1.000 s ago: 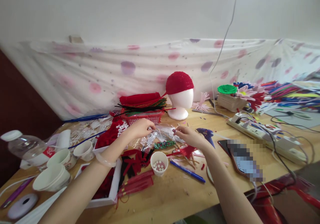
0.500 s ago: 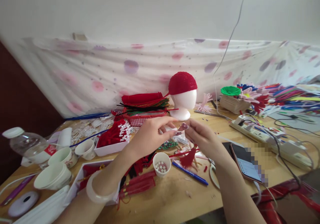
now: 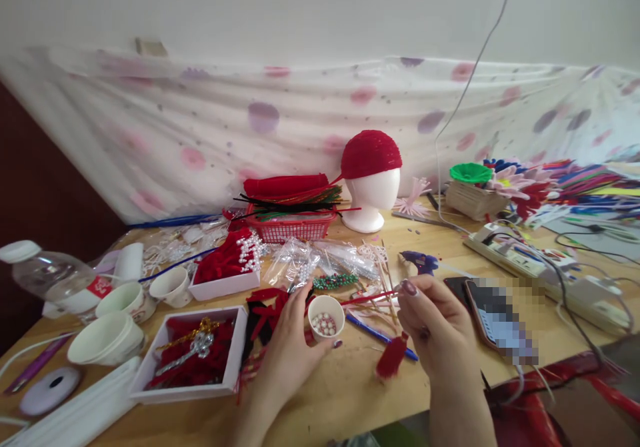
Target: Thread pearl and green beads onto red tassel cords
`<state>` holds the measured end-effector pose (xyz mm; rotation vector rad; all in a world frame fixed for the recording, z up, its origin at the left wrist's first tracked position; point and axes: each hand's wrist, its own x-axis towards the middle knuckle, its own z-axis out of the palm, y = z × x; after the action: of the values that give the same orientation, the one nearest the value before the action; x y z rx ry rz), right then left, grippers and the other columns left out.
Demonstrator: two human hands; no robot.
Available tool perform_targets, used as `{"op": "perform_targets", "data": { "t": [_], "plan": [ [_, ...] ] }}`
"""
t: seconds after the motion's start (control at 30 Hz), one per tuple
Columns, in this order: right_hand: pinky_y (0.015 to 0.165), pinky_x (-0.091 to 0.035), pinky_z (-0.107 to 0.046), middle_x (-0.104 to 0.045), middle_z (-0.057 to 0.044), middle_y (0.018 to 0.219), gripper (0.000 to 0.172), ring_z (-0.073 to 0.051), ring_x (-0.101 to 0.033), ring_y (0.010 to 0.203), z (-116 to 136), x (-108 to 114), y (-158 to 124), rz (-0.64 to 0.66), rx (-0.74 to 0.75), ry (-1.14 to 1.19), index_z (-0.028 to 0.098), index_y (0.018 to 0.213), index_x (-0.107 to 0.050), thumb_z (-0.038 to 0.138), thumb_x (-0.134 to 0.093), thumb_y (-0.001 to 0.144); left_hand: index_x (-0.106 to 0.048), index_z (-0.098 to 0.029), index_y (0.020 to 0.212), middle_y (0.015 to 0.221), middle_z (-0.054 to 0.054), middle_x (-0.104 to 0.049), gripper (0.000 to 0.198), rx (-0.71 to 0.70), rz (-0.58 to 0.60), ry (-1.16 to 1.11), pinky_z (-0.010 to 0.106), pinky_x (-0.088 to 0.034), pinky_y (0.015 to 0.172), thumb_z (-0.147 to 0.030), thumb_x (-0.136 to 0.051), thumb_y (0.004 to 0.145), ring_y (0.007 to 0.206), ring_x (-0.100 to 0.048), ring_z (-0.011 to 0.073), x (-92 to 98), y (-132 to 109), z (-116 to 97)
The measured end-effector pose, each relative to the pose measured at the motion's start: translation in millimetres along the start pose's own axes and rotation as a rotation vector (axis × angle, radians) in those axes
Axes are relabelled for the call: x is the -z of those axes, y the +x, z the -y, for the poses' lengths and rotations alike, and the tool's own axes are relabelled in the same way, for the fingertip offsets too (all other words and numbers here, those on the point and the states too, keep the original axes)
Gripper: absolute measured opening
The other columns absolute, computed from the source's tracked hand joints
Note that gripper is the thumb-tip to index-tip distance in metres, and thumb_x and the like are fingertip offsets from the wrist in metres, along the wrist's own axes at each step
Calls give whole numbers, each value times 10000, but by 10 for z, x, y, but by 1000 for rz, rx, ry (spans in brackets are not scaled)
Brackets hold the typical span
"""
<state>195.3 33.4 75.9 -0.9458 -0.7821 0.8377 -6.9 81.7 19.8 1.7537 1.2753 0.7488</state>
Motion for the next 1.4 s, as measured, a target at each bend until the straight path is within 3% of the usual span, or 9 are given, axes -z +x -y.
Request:
{"op": "perform_targets", "data": {
  "t": [0.17,0.4,0.5,0.6,0.67,0.77,0.93,1.17,1.4],
  "plan": [
    [417,-136,-182,-235,100,550,474,-55,-154,461,-230,110,-16,33,-163,-33,183,800,-681,588,-921,749,-476,-164,1477,1584,200,-502,855,-5,15,-21,488,-332,1228,-261,-824,702,1482,-448,347,-98,113,-3],
    [426,-101,-186,-214,101,551,514,-53,-106,479,-380,119,-83,37,-203,-92,172,802,-693,640,-899,751,-654,-227,1123,1215,120,-725,504,-27,73,-38,465,-510,1004,-298,-869,673,1118,-676,335,-91,129,-54],
    [427,-104,-185,-230,97,547,529,-52,-120,477,-358,61,-105,62,-226,-99,168,795,-693,654,-897,744,-620,-225,1214,1300,131,-696,656,-19,117,-62,464,-508,1033,-301,-915,634,1198,-649,340,-88,107,-33],
    [413,-111,-174,-241,104,537,545,-52,-116,469,-327,-21,-137,73,-251,-31,182,777,-652,662,-906,729,-491,-218,1431,1595,168,-479,921,-28,68,-87,480,-349,1221,-295,-925,623,1493,-418,351,-38,25,-48],
    [395,-130,-163,-235,113,524,534,-57,-107,459,-327,-87,-162,64,-255,65,202,770,-610,637,-917,731,-473,-247,1460,1629,141,-452,805,-44,56,-158,468,-295,1260,-364,-842,754,1536,-369,315,4,-71,-93],
    [376,-152,-148,-242,122,513,514,-57,-88,448,-358,-204,-197,32,-247,198,219,767,-559,568,-934,744,-549,-281,1405,1506,124,-608,516,-67,184,-345,451,-397,1211,-485,-649,942,1427,-534,285,-4,-232,-166],
    [352,-167,-142,-248,124,500,476,-47,-62,435,-392,-420,-298,40,-238,287,206,756,-578,523,-933,755,-504,-258,1490,1570,129,-556,547,-137,243,-478,453,-385,1230,-477,-560,992,1469,-489,300,-236,-392,-163],
    [416,-273,-161,-307,105,518,491,-65,-209,449,-462,-541,-541,-110,-167,298,201,800,-595,493,-978,706,-452,-229,1499,1542,139,-571,525,-111,400,-506,422,-375,1201,-474,-463,1035,1471,-473,290,-210,-453,-149],
    [506,-412,-192,-459,72,585,523,-91,-421,515,-526,-472,-780,-190,-199,282,222,818,-598,515,-1005,670,-572,-223,1338,1228,116,-702,417,-108,413,-495,406,-446,1084,-482,-515,1016,1161,-649,271,-112,-539,-91]
  ]
}}
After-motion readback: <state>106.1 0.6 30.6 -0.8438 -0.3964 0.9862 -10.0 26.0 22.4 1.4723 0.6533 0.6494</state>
